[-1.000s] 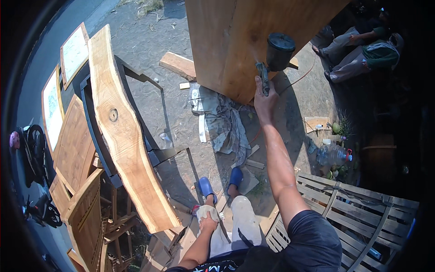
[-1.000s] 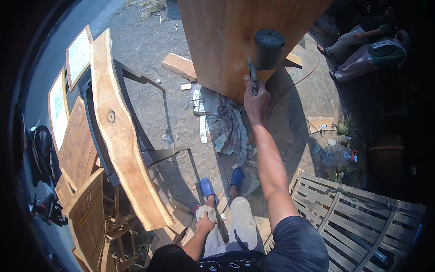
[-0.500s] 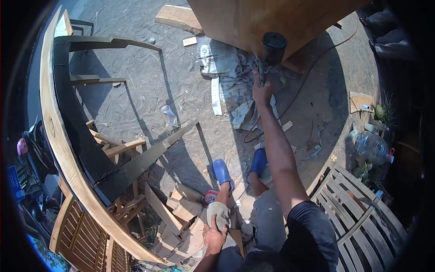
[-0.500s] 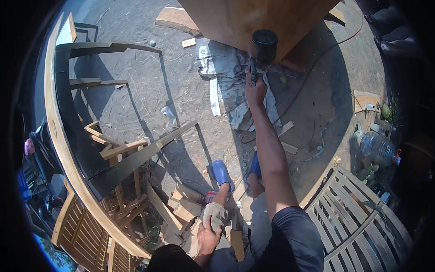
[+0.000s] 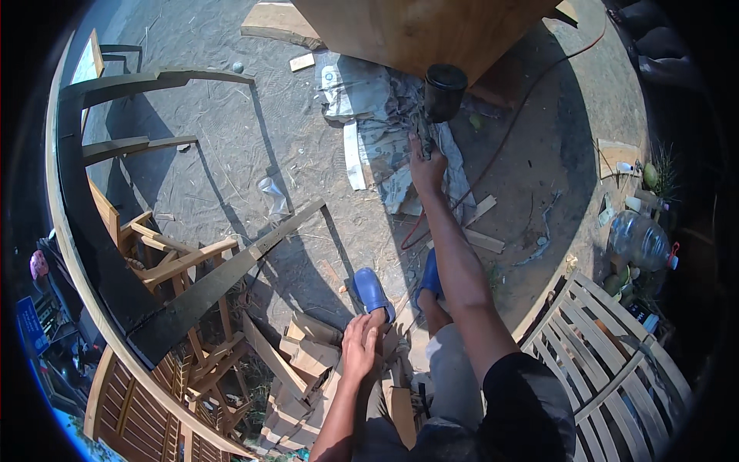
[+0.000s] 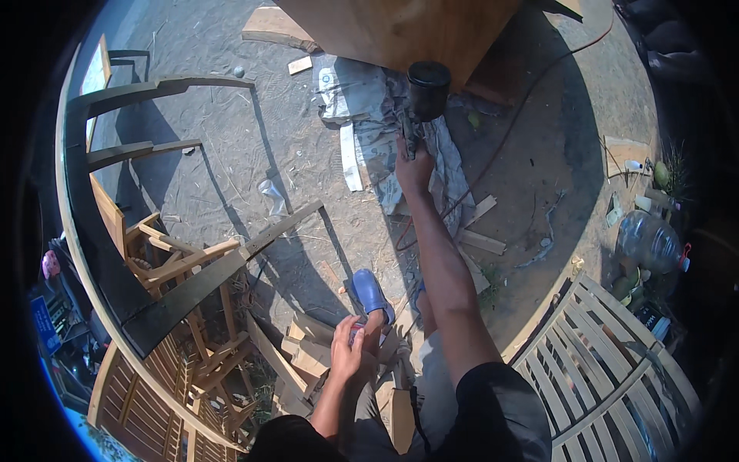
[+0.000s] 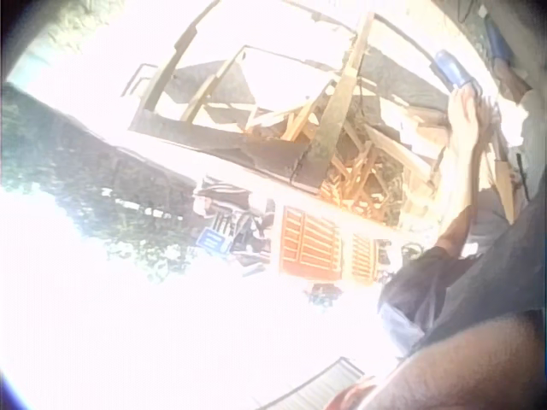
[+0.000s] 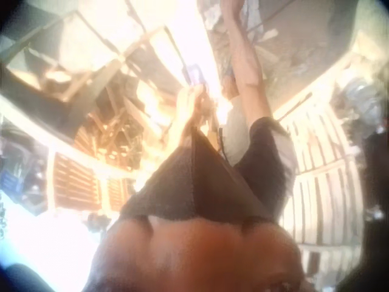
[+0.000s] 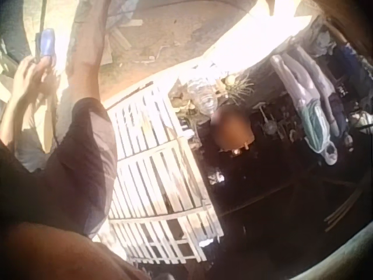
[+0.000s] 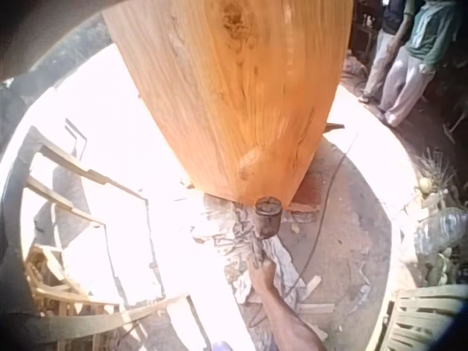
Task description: The person spray paints a wooden cabinet or storage unit using a spray gun, covering the top and sides of the piece.
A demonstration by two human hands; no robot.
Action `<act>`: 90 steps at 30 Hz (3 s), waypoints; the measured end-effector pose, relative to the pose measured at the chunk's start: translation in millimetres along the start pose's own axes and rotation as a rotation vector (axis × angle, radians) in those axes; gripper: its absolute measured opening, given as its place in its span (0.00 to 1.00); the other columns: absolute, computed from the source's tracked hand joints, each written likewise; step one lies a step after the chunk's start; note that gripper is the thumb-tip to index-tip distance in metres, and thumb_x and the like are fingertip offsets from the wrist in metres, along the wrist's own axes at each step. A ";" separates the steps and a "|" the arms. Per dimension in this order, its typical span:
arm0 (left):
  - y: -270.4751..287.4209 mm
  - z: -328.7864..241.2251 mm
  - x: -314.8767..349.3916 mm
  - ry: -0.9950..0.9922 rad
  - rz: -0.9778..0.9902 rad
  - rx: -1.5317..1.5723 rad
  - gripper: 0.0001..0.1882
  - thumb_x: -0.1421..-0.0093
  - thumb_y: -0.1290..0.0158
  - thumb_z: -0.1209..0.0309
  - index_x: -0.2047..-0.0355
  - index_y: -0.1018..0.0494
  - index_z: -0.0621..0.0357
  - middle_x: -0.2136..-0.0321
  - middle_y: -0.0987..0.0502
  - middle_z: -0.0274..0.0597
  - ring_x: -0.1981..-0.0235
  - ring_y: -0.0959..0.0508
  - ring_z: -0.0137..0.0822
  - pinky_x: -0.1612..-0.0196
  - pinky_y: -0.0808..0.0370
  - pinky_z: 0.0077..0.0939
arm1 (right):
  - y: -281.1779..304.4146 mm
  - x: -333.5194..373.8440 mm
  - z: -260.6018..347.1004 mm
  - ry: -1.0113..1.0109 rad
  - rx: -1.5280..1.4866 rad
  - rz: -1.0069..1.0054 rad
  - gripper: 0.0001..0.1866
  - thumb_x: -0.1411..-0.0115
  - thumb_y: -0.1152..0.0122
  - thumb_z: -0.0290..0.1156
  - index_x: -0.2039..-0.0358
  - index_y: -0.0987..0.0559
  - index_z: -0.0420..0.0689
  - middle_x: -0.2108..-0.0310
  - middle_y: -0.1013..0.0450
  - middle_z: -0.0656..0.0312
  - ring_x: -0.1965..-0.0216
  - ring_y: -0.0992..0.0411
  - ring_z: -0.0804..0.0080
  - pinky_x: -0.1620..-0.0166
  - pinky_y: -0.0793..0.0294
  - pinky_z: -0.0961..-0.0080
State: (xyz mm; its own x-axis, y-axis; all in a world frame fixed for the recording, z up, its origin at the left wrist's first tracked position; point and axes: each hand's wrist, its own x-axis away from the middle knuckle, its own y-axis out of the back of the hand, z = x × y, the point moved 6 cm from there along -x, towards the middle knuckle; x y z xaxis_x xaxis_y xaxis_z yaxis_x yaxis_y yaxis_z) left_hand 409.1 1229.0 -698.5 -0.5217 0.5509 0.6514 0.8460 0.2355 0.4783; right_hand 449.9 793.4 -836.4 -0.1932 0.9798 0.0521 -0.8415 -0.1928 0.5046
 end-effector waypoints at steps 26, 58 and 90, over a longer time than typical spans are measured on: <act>-60.3 -286.7 -89.5 -0.051 0.906 1.580 0.14 0.26 0.50 0.69 0.45 0.26 0.64 0.53 0.18 0.44 0.53 0.17 0.34 0.46 0.18 0.30 | 241.2 71.2 267.1 0.044 -0.091 -0.124 0.23 0.32 0.35 0.47 0.55 0.19 0.35 0.68 0.20 0.40 0.64 0.20 0.39 0.61 0.23 0.58; -7.7 111.8 179.1 0.351 0.379 -0.520 0.39 0.37 0.45 0.42 0.31 0.38 0.42 0.37 0.34 0.65 0.35 0.33 0.63 0.34 0.33 0.54 | 189.0 -54.6 55.9 0.077 -0.046 -0.111 0.19 0.33 0.34 0.45 0.62 0.18 0.38 0.76 0.22 0.47 0.73 0.20 0.48 0.68 0.25 0.62; 37.6 98.5 217.5 0.565 0.413 -0.448 0.50 0.39 0.43 0.45 0.24 0.56 0.39 0.33 0.35 0.66 0.32 0.32 0.60 0.33 0.33 0.55 | 317.2 30.2 358.0 0.248 -0.032 -0.127 0.22 0.31 0.36 0.48 0.56 0.19 0.38 0.74 0.23 0.46 0.70 0.25 0.48 0.66 0.26 0.59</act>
State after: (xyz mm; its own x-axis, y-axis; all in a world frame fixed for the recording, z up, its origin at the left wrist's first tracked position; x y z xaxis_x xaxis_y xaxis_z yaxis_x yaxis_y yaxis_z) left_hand 338.3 1436.5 -596.8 -0.2569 0.0103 0.9664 0.9197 -0.3047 0.2477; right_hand 357.7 781.1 -366.3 -0.1995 0.9540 -0.2237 -0.8815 -0.0750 0.4661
